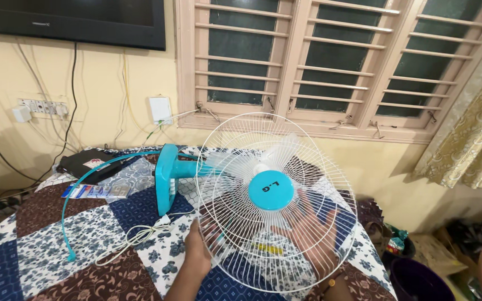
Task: The person assembles a table fan on a bed. They use a screwdriver to tighten the central hub of the front grill, then attach the front grill to the fan head. Finally, they place the outer ring around the fan and secure it with a screw.
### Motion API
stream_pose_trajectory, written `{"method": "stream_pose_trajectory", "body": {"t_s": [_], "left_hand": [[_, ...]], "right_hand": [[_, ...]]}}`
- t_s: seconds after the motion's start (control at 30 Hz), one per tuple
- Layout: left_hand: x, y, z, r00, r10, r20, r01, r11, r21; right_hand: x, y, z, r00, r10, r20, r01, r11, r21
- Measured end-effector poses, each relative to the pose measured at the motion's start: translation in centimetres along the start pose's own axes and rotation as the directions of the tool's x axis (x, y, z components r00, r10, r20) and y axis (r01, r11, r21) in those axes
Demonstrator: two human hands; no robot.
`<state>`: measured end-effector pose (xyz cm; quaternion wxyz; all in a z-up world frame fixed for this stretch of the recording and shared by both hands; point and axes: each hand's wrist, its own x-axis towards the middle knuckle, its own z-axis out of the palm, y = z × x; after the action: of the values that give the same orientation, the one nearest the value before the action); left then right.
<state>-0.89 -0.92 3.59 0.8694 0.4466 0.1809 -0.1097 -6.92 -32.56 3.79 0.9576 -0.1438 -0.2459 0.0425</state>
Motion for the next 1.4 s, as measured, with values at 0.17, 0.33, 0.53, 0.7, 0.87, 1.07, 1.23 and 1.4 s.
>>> {"method": "stream_pose_trajectory", "body": {"t_s": [0.17,0.33,0.53,0.7,0.87,1.07,1.23,1.4], "left_hand": [[-0.2,0.2,1.6,0.946,0.297,-0.131,-0.295,0.955,0.037],[0.2,1.5,2.4,0.893,0.428,-0.136,-0.421,0.904,0.075],[0.0,3.1,2.1,0.897,0.433,-0.089,-0.437,0.899,-0.034],[1.9,4.6,2.2,0.800,0.597,-0.054,-0.599,0.801,-0.011],[3.8,5.7,4.2,0.757,0.653,-0.028,-0.651,0.756,0.064],[6.7,4.4,5.1,0.664,0.748,0.008,-0.719,0.635,0.281],[9.4,3.7,4.2,0.355,0.931,0.086,-0.857,0.287,0.428],[9.4,3.5,4.1,0.431,0.889,0.156,-0.823,0.316,0.472]], "right_hand": [[-0.8,-1.0,-5.0,0.997,0.008,-0.073,-0.005,0.999,0.043],[-1.7,-3.3,-9.5,0.994,-0.043,-0.103,0.043,0.999,-0.004],[-3.9,-6.9,-8.7,0.718,-0.391,-0.575,0.250,0.917,-0.311],[-1.8,-6.5,-0.5,0.648,-0.441,-0.621,-0.192,0.695,-0.693],[1.1,-3.7,4.6,0.608,-0.587,-0.535,-0.331,0.425,-0.843],[2.5,-2.8,1.2,0.440,-0.766,-0.468,-0.271,0.383,-0.883],[3.9,-3.7,-2.3,0.410,-0.814,-0.412,-0.218,0.351,-0.911],[6.0,-5.0,-4.6,0.435,-0.838,-0.330,-0.223,0.254,-0.941]]}}
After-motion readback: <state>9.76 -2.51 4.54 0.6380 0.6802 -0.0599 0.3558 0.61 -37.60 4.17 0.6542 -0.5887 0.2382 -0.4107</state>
